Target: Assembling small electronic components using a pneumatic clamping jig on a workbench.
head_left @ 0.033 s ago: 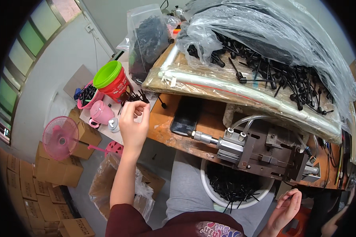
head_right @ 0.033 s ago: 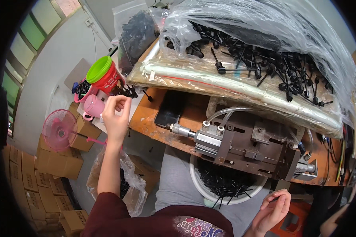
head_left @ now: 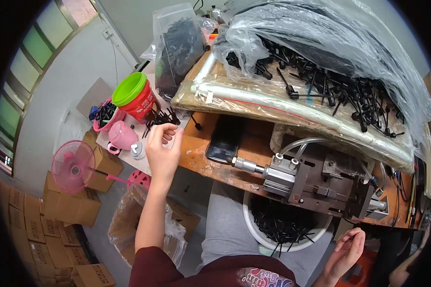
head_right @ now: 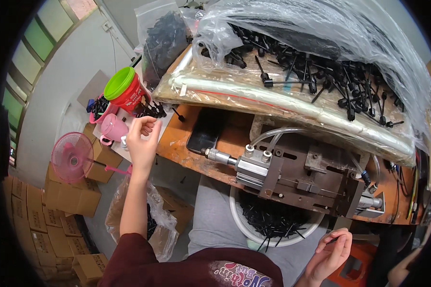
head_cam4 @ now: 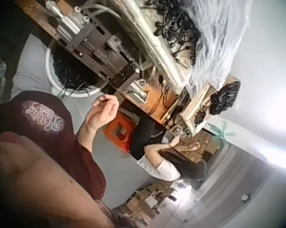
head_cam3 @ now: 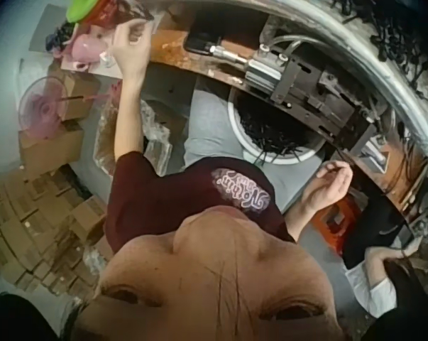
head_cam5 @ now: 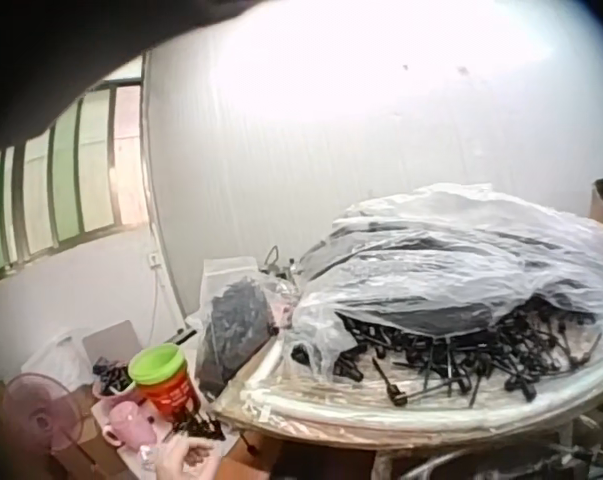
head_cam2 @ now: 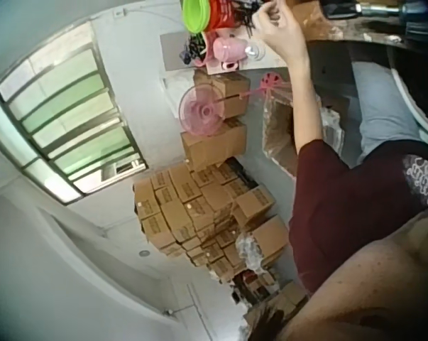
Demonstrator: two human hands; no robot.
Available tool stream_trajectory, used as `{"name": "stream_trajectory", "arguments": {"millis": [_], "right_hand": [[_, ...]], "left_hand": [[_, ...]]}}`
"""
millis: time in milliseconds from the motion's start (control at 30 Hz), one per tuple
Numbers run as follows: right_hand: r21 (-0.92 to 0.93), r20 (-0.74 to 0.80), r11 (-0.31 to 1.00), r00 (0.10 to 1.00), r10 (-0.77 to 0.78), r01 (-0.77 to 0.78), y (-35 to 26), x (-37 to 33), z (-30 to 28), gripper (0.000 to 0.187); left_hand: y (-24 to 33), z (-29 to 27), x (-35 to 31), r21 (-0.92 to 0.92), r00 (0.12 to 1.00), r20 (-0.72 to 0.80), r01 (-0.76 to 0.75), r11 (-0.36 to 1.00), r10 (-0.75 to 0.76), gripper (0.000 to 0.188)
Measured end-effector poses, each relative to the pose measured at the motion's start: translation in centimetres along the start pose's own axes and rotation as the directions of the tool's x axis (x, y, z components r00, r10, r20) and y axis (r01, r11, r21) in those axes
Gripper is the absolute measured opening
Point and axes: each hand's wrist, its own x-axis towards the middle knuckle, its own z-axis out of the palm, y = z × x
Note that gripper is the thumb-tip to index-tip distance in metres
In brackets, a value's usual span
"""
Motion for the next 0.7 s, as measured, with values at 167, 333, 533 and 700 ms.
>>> {"name": "stream_trajectory", "arguments": {"millis": [167, 333, 533, 700], "right_hand": [[0.008, 0.013, 0.999, 0.999, 0.038, -0.038, 0.1, -0.2, 0.2, 0.022], [0.035, 0.064, 0.999, 0.997, 0.033, -0.036, 0.0, -0.4, -0.5, 0.022], [-0.001, 0.015, 0.999, 0.999, 0.052, -0.052, 0.1, -0.6, 0.3, 0.022], [0.069, 0.107, 0.989, 0.987, 0.123, -0.131, -0.5, -0.2, -0.4, 0.018]], "left_hand": [[-4.3, 3.9, -1.6, -0.117, 0.994, 0.045, 0.106, 0.987, -0.101, 0.047], [-5.3, 6.8, -1.0, -0.178, 0.97, 0.142, 0.219, 0.959, -0.195, 0.032], [-7.1, 7.0, -1.7, -0.125, 0.976, 0.07, 0.214, 0.969, -0.206, 0.019], [0.7, 1.5, -4.9, -0.528, 0.948, 0.084, 0.304, 0.793, -0.308, 0.014]]}}
